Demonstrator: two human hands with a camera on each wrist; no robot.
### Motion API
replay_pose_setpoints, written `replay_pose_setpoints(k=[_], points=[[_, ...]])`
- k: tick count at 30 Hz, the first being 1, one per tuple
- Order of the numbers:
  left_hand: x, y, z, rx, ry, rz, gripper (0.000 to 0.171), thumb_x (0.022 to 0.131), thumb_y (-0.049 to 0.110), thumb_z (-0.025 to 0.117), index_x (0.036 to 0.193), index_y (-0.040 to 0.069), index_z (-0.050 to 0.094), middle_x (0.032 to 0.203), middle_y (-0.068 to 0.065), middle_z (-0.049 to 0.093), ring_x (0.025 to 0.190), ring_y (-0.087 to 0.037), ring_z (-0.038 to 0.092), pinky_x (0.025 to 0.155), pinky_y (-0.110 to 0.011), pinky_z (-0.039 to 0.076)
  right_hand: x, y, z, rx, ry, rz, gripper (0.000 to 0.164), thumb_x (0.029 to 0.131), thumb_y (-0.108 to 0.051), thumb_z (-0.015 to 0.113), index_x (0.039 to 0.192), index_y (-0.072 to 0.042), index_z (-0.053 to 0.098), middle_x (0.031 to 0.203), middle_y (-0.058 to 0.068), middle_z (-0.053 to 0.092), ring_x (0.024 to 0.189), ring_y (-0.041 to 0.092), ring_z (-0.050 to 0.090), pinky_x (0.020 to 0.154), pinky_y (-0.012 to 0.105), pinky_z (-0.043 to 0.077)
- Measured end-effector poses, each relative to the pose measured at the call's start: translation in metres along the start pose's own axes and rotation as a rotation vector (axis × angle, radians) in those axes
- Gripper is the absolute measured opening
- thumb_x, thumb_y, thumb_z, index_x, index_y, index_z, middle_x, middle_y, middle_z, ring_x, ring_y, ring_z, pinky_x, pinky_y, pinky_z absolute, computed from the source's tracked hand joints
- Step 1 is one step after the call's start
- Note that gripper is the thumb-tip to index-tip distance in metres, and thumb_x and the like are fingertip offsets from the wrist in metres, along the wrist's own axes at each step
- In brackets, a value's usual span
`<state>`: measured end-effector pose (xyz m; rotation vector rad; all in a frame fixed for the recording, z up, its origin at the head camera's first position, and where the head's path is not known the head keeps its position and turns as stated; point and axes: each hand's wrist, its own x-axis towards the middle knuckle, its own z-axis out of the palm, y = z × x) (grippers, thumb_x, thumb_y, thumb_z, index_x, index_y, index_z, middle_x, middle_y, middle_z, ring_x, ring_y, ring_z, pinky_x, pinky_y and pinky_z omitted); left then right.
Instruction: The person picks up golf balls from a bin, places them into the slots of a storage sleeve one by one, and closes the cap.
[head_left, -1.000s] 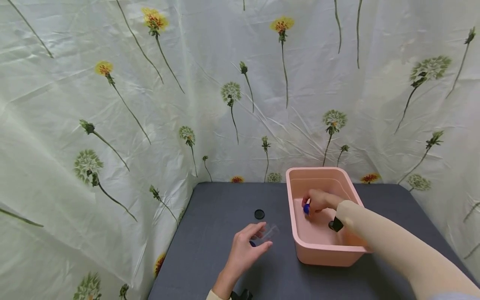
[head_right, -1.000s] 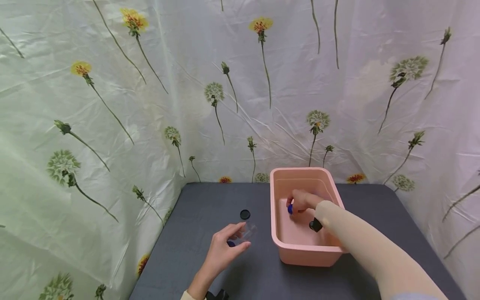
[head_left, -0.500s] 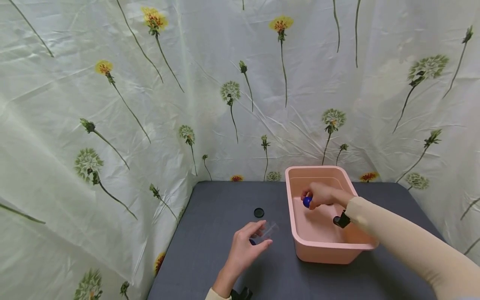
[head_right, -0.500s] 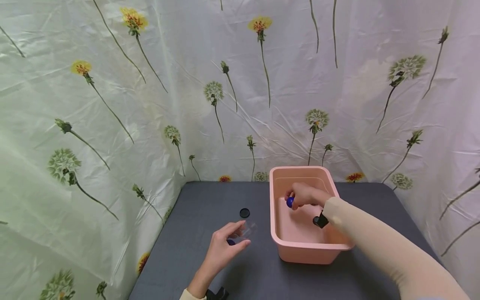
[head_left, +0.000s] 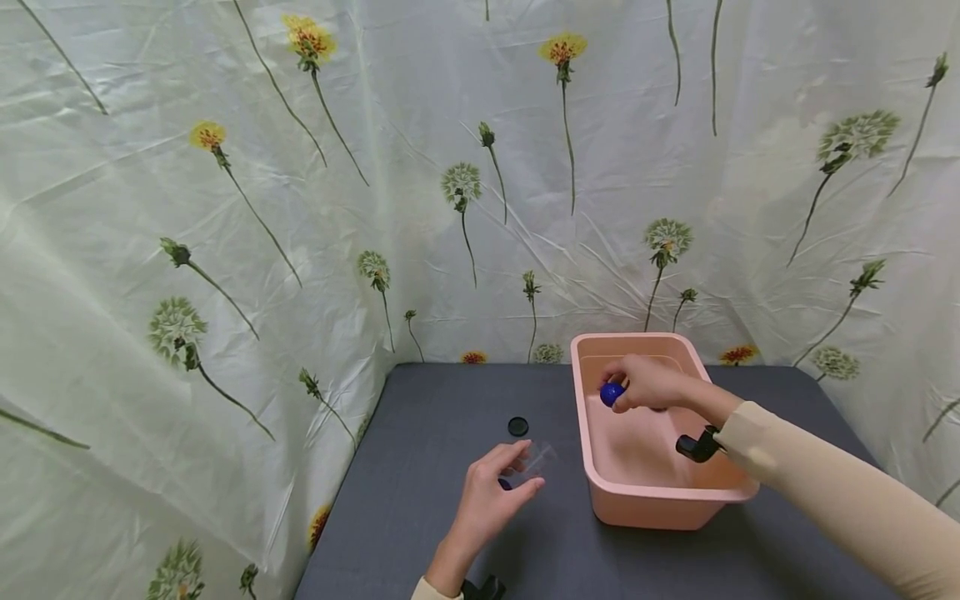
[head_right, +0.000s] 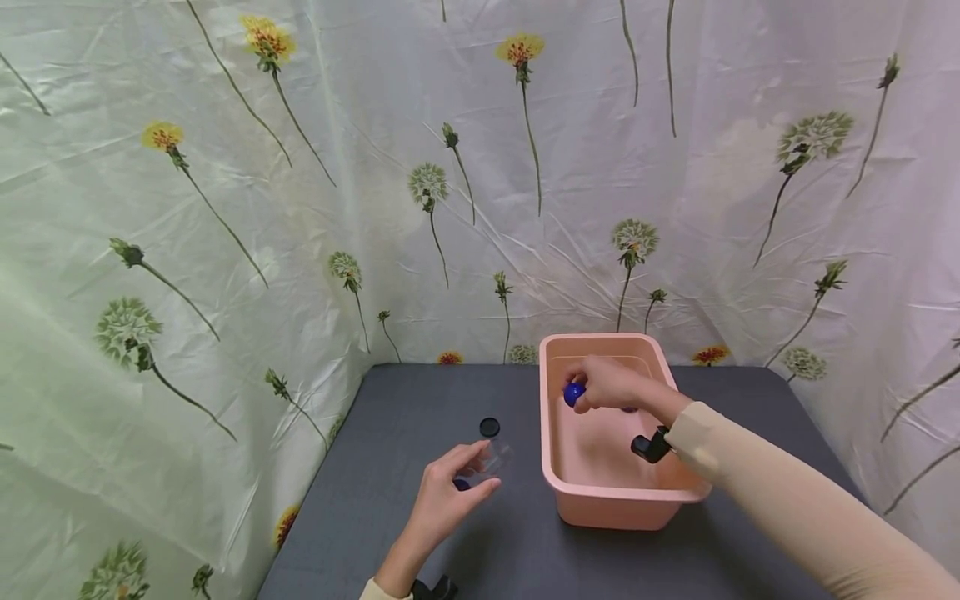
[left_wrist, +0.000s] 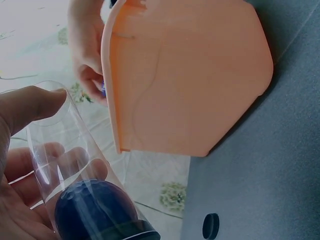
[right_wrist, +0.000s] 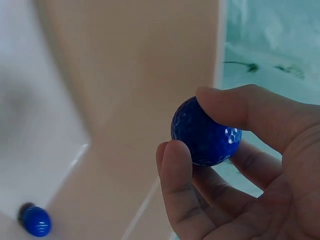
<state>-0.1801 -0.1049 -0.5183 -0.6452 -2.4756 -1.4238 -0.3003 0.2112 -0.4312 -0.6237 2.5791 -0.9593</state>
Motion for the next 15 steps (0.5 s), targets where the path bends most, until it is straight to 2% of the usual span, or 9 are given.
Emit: replay_pose_setpoints(k=[5, 9, 12, 15], points=[[0.000, 0.002, 0.000, 0.004, 0.018, 0.008, 0.050, 0.085, 0.026, 0.083, 0.132, 0.019, 0.067, 0.112, 0.007, 0.068, 0.091, -0.014, 0.068, 0.078, -0.030, 0.056, -0.014, -0.019, -0.006, 0.005, 0.039, -0.011, 0.039, 0.081, -0.013, 0.084, 0.118, -0.014, 0.070, 0.109, 0.010, 0.068, 0.075, 0.022, 0.062, 0.052, 0.038, 0.053], [0.001, 0.002, 0.001, 0.014, 0.030, -0.003, 0.049, 0.086, 0.026, 0.083, 0.132, 0.020, 0.067, 0.110, 0.005, 0.069, 0.090, -0.009, 0.066, 0.078, -0.030, 0.056, -0.024, -0.032, -0.005, 0.031, 0.047, -0.044, 0.039, 0.083, -0.015, 0.083, 0.119, -0.014, 0.070, 0.109, 0.006, 0.069, 0.082, 0.022, 0.067, 0.062, 0.035, 0.057], [0.001, 0.003, 0.001, 0.012, 0.036, -0.012, 0.050, 0.085, 0.023, 0.083, 0.132, 0.019, 0.067, 0.109, 0.001, 0.070, 0.089, -0.007, 0.065, 0.078, -0.031, 0.057, -0.030, -0.042, -0.001, 0.066, 0.045, -0.102, 0.040, 0.084, -0.014, 0.083, 0.121, -0.010, 0.069, 0.110, 0.006, 0.069, 0.093, 0.022, 0.069, 0.072, 0.033, 0.059], [0.001, 0.004, 0.001, 0.002, 0.038, -0.022, 0.049, 0.085, 0.025, 0.083, 0.131, 0.018, 0.067, 0.107, 0.000, 0.070, 0.088, -0.006, 0.065, 0.078, -0.032, 0.057, -0.036, -0.052, 0.007, 0.118, 0.028, -0.140, 0.039, 0.084, -0.012, 0.082, 0.121, -0.010, 0.069, 0.110, 0.007, 0.068, 0.094, 0.023, 0.069, 0.073, 0.033, 0.059]])
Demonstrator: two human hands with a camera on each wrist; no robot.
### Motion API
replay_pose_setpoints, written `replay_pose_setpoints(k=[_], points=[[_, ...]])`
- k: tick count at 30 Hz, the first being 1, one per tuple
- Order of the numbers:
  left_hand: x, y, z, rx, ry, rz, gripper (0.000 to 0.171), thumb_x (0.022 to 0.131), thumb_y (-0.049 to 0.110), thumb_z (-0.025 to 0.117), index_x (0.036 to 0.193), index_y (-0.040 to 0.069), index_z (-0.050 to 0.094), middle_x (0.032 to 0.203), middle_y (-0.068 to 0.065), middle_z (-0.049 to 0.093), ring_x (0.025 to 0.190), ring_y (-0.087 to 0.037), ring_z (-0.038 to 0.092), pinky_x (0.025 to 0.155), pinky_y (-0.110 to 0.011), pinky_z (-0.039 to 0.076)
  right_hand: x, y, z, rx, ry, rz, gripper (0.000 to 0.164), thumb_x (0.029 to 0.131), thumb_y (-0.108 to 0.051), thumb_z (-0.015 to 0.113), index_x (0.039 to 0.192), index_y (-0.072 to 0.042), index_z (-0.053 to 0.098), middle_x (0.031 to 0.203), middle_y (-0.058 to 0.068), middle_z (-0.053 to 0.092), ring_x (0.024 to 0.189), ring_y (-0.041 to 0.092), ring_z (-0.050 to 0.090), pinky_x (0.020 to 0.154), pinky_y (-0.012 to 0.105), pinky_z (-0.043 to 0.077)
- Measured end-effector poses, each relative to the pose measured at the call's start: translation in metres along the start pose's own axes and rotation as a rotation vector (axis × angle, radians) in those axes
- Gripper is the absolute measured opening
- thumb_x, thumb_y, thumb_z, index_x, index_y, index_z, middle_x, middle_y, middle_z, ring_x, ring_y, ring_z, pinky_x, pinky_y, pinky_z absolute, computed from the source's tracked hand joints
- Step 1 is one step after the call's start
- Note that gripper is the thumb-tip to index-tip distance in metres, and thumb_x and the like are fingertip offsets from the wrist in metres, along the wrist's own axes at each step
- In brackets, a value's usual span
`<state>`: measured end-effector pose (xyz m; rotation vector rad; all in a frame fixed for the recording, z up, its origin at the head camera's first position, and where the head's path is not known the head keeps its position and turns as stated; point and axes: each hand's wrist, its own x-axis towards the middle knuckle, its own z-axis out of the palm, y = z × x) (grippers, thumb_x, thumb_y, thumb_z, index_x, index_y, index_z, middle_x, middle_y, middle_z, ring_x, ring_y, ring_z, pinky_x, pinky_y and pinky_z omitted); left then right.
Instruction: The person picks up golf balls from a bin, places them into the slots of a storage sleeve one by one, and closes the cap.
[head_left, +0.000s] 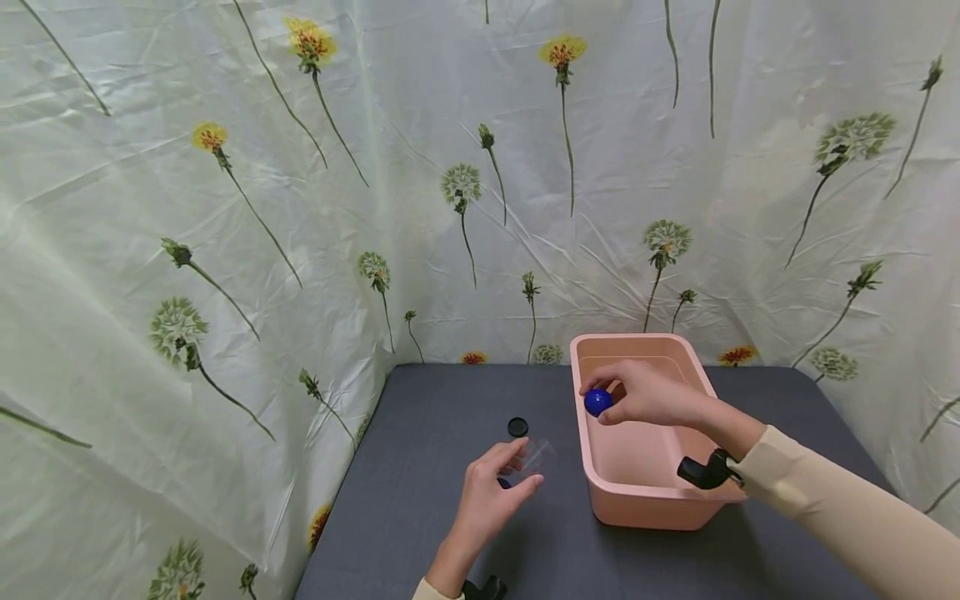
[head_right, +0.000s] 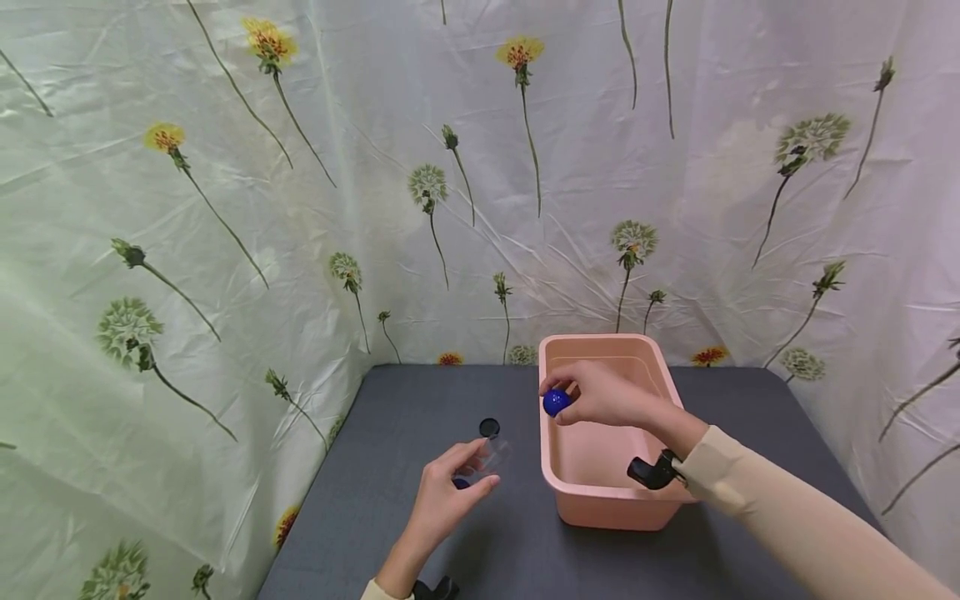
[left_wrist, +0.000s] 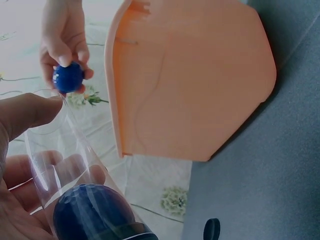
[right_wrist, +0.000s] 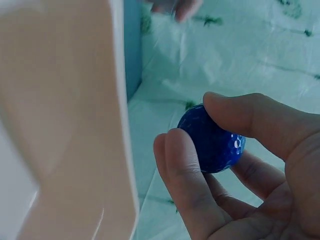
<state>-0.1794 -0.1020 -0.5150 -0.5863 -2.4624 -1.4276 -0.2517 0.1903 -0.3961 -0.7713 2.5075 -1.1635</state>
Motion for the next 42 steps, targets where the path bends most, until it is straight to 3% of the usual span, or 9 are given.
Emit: replay_pose_setpoints(k=[5, 17, 24, 34, 42], points=[[-0.001, 0.002, 0.000, -0.011, 0.000, 0.000, 0.050, 0.087, 0.034, 0.081, 0.131, 0.014, 0.068, 0.106, 0.002, 0.070, 0.088, -0.007, 0.066, 0.077, -0.030, 0.057, -0.007, -0.012, 0.019, 0.038, -0.028, -0.043, 0.038, 0.084, -0.013, 0.082, 0.120, -0.016, 0.069, 0.110, 0.004, 0.068, 0.090, 0.021, 0.068, 0.073, 0.031, 0.059], [-0.002, 0.003, 0.001, -0.035, 0.002, 0.038, 0.049, 0.087, 0.034, 0.081, 0.131, 0.017, 0.067, 0.108, 0.007, 0.069, 0.088, -0.005, 0.066, 0.078, -0.035, 0.058, -0.009, -0.019, 0.051, 0.025, -0.052, -0.069, 0.041, 0.084, -0.026, 0.084, 0.122, -0.025, 0.069, 0.109, -0.007, 0.068, 0.096, 0.018, 0.067, 0.079, 0.028, 0.056], [-0.002, 0.005, 0.001, -0.040, 0.001, 0.044, 0.049, 0.086, 0.033, 0.082, 0.131, 0.016, 0.068, 0.110, 0.007, 0.069, 0.088, -0.006, 0.066, 0.078, -0.031, 0.057, -0.008, -0.019, 0.059, 0.097, -0.075, -0.082, 0.041, 0.085, -0.022, 0.083, 0.123, -0.023, 0.068, 0.107, -0.005, 0.069, 0.095, 0.022, 0.069, 0.076, 0.029, 0.057], [-0.002, 0.004, 0.001, -0.038, -0.008, 0.041, 0.051, 0.085, 0.033, 0.083, 0.130, 0.014, 0.068, 0.109, 0.007, 0.070, 0.088, -0.014, 0.069, 0.078, -0.029, 0.057, -0.007, -0.016, 0.065, 0.085, -0.065, -0.089, 0.039, 0.086, -0.025, 0.082, 0.123, -0.025, 0.068, 0.107, -0.004, 0.066, 0.094, 0.018, 0.068, 0.078, 0.029, 0.056], [-0.003, 0.005, 0.001, -0.031, -0.005, 0.031, 0.051, 0.083, 0.033, 0.085, 0.127, 0.014, 0.070, 0.105, -0.001, 0.073, 0.086, -0.015, 0.069, 0.073, -0.027, 0.056, -0.008, -0.017, 0.068, 0.134, -0.075, -0.063, 0.039, 0.087, -0.024, 0.081, 0.124, -0.020, 0.067, 0.105, 0.003, 0.067, 0.079, 0.022, 0.068, 0.067, 0.035, 0.058]])
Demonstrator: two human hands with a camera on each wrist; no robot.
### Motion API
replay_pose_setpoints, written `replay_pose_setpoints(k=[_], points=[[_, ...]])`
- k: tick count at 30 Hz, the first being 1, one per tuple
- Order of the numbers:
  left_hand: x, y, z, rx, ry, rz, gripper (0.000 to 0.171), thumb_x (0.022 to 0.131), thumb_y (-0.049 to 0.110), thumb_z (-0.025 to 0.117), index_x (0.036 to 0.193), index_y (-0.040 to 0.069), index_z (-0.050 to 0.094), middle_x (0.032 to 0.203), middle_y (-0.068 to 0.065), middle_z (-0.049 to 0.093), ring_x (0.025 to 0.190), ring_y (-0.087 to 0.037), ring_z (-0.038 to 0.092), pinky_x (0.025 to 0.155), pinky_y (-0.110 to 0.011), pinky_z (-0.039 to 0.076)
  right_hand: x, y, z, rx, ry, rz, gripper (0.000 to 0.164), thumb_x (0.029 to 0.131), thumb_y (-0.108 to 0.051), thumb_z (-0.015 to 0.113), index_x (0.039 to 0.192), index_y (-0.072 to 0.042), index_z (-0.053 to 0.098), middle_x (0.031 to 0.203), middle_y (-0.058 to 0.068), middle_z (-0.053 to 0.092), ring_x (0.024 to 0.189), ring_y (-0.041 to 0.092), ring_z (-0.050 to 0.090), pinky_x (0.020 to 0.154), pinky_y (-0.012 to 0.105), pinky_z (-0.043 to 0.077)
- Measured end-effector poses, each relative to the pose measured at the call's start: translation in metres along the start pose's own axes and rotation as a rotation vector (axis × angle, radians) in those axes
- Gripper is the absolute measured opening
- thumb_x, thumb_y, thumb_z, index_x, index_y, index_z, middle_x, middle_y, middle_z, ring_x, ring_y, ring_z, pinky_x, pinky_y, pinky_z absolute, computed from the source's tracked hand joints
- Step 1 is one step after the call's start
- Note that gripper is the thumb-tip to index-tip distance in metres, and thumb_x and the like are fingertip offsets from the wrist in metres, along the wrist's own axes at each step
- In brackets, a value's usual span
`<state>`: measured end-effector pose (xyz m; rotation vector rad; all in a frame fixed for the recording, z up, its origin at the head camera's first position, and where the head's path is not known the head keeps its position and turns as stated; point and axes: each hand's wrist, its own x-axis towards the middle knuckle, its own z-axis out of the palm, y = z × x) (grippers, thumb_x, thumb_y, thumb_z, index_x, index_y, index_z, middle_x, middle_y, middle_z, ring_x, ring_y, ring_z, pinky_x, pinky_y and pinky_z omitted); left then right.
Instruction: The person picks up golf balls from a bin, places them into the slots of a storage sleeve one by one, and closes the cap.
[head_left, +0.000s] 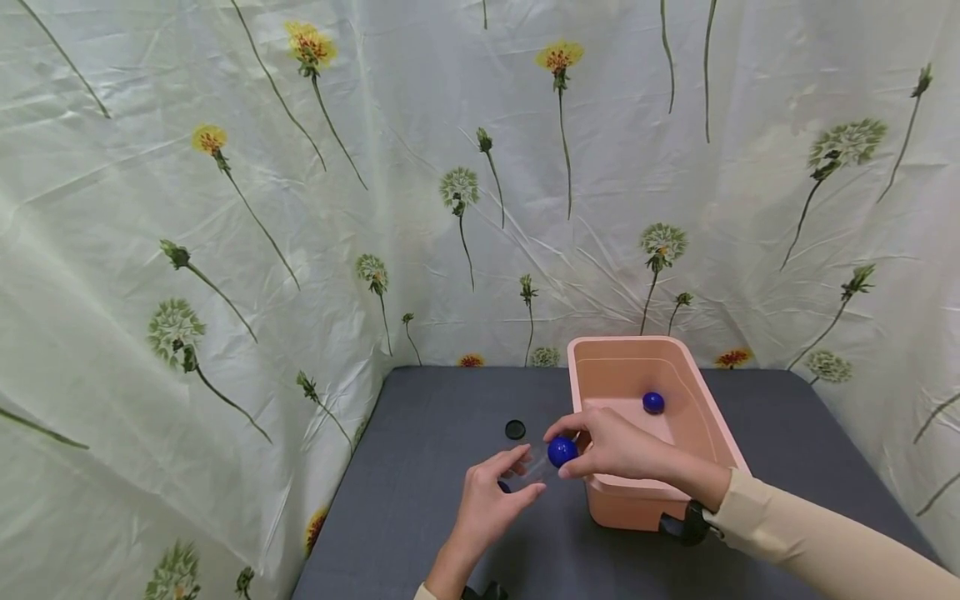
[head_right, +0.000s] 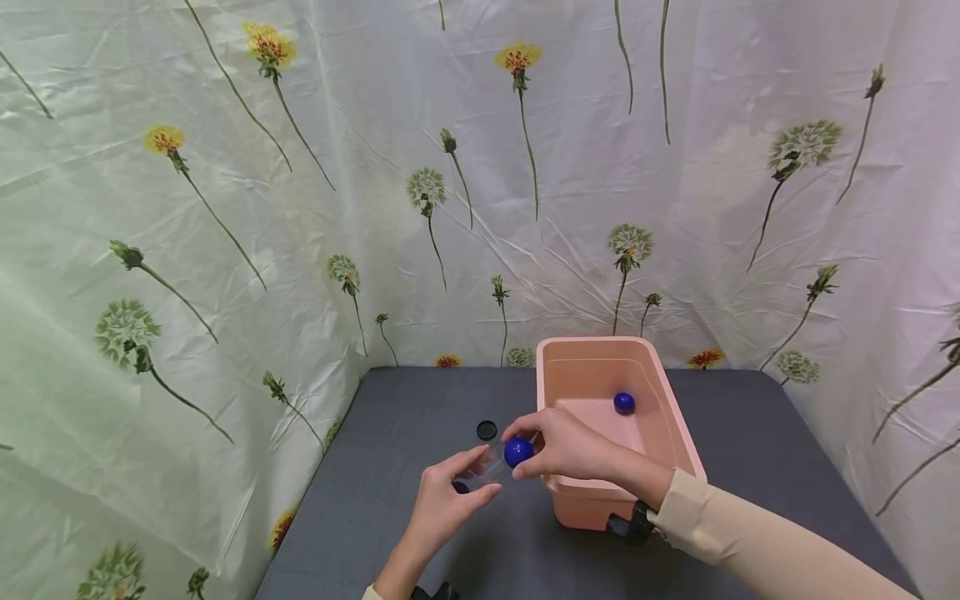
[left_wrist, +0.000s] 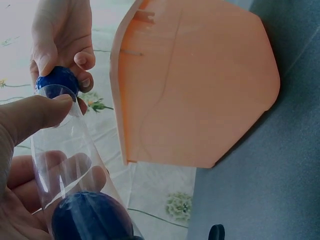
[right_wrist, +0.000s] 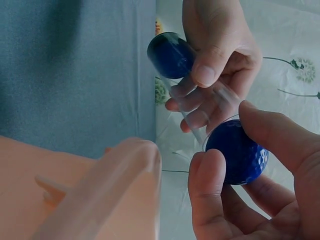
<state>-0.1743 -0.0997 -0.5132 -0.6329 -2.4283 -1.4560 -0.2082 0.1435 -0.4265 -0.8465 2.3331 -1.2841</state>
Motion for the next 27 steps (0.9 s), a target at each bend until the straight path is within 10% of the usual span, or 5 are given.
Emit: replay_pose_setpoints(k=[27], points=[[-0.0024, 0.0027, 0.0011, 0.005, -0.028, -0.003, 0.050, 0.082, 0.033, 0.086, 0.126, 0.014, 0.071, 0.108, 0.004, 0.072, 0.091, -0.008, 0.067, 0.072, -0.031, 0.058, 0.0051, 0.0037, 0.0035, -0.063, 0.000, -0.025, 0.042, 0.085, -0.026, 0.083, 0.123, -0.016, 0.069, 0.103, 0.000, 0.071, 0.085, 0.017, 0.067, 0.074, 0.030, 0.057]])
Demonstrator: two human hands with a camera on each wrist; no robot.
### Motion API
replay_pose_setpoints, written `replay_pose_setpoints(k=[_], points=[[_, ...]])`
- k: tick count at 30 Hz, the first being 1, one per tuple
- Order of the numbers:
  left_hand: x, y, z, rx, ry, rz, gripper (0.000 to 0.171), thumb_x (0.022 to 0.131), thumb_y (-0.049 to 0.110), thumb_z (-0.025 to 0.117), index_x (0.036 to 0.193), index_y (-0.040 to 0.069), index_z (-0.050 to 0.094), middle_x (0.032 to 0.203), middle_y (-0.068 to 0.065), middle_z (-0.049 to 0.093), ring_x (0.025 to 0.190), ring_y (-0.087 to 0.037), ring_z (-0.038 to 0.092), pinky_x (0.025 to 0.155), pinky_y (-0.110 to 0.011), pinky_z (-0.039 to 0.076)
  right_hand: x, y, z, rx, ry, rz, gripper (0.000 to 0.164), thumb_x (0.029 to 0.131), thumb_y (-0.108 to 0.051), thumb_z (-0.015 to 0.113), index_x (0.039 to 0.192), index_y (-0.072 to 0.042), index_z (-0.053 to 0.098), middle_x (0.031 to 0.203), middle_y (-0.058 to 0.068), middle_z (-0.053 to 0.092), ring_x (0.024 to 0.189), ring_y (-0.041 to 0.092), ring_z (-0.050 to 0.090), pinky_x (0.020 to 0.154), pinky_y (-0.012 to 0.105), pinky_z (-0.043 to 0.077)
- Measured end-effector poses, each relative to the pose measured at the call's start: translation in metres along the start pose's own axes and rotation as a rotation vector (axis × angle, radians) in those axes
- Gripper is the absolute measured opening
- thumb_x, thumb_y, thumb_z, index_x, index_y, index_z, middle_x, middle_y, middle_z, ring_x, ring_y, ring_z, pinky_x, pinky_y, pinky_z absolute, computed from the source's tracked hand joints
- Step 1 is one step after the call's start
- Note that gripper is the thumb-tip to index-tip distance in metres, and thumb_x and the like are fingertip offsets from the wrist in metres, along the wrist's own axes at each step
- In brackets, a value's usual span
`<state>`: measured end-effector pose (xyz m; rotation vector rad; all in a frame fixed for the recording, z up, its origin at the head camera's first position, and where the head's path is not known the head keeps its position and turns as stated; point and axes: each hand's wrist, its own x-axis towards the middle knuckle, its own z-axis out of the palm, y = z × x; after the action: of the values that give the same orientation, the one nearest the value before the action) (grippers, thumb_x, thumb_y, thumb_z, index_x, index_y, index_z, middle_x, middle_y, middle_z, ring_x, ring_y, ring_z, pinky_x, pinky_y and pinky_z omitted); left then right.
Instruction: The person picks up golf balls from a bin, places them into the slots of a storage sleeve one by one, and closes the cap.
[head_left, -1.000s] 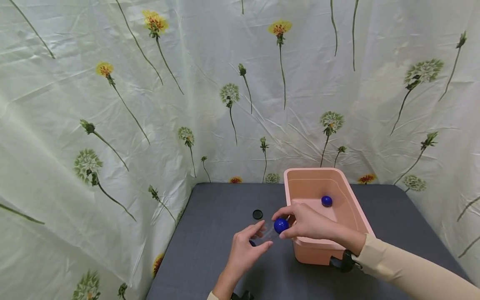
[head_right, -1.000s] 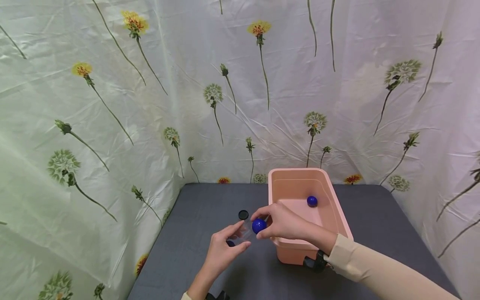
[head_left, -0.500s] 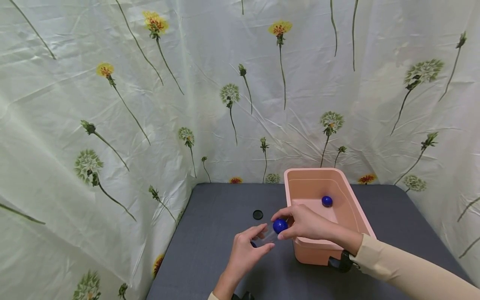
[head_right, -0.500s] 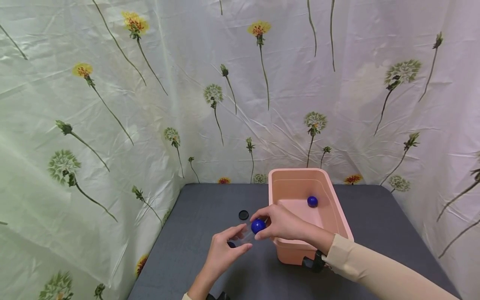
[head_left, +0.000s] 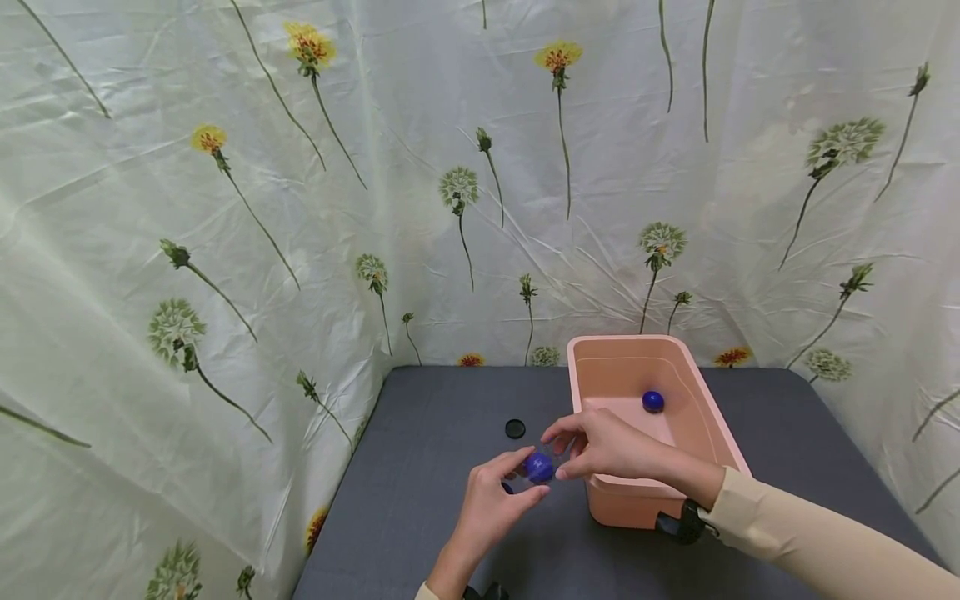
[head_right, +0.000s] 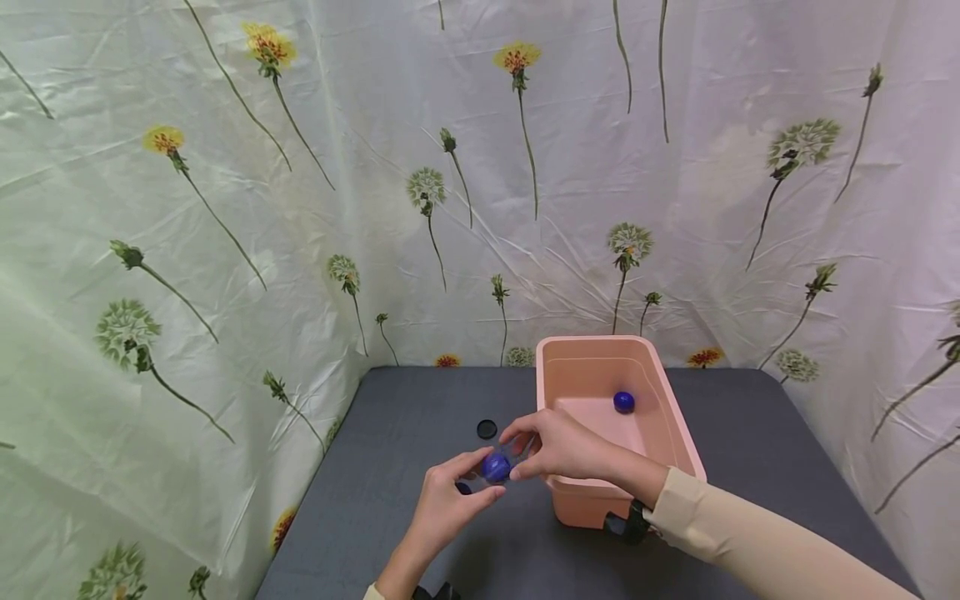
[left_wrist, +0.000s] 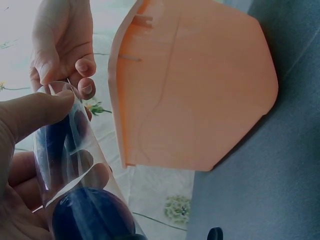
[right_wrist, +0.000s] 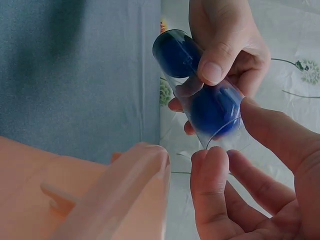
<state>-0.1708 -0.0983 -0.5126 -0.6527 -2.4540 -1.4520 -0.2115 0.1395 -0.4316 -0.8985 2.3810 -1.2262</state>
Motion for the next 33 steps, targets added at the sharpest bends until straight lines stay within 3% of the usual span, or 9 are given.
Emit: replay_pose_setpoints(k=[9, 18, 28, 33], points=[[-0.001, -0.001, 0.000, -0.008, -0.005, -0.017, 0.048, 0.081, 0.027, 0.087, 0.125, 0.014, 0.072, 0.116, -0.005, 0.072, 0.097, -0.011, 0.068, 0.079, -0.026, 0.056, 0.000, -0.003, -0.008, -0.016, 0.016, -0.011, 0.040, 0.087, -0.029, 0.081, 0.125, -0.023, 0.067, 0.107, -0.004, 0.068, 0.088, 0.016, 0.067, 0.079, 0.030, 0.056], [-0.001, -0.002, 0.000, 0.008, -0.006, -0.042, 0.049, 0.081, 0.032, 0.087, 0.125, 0.016, 0.072, 0.116, -0.001, 0.071, 0.097, -0.010, 0.067, 0.081, -0.026, 0.056, 0.003, -0.006, -0.042, -0.011, 0.138, -0.022, 0.039, 0.091, -0.027, 0.077, 0.127, -0.017, 0.067, 0.111, 0.001, 0.069, 0.096, 0.021, 0.066, 0.081, 0.031, 0.056], [0.001, 0.002, -0.001, -0.008, -0.028, -0.085, 0.050, 0.081, 0.029, 0.086, 0.127, 0.017, 0.070, 0.116, -0.002, 0.071, 0.097, -0.009, 0.066, 0.083, -0.026, 0.055, 0.014, 0.020, -0.072, 0.052, 0.213, 0.043, 0.039, 0.093, -0.019, 0.075, 0.129, -0.008, 0.066, 0.117, 0.017, 0.068, 0.103, 0.029, 0.065, 0.082, 0.037, 0.057], [0.000, 0.002, 0.000, 0.000, -0.025, -0.085, 0.050, 0.081, 0.033, 0.086, 0.126, 0.017, 0.071, 0.114, 0.004, 0.070, 0.096, -0.008, 0.066, 0.082, -0.025, 0.055, 0.015, 0.029, -0.080, 0.013, 0.224, 0.073, 0.040, 0.095, -0.017, 0.072, 0.132, -0.005, 0.064, 0.120, 0.019, 0.067, 0.107, 0.028, 0.065, 0.086, 0.041, 0.055]])
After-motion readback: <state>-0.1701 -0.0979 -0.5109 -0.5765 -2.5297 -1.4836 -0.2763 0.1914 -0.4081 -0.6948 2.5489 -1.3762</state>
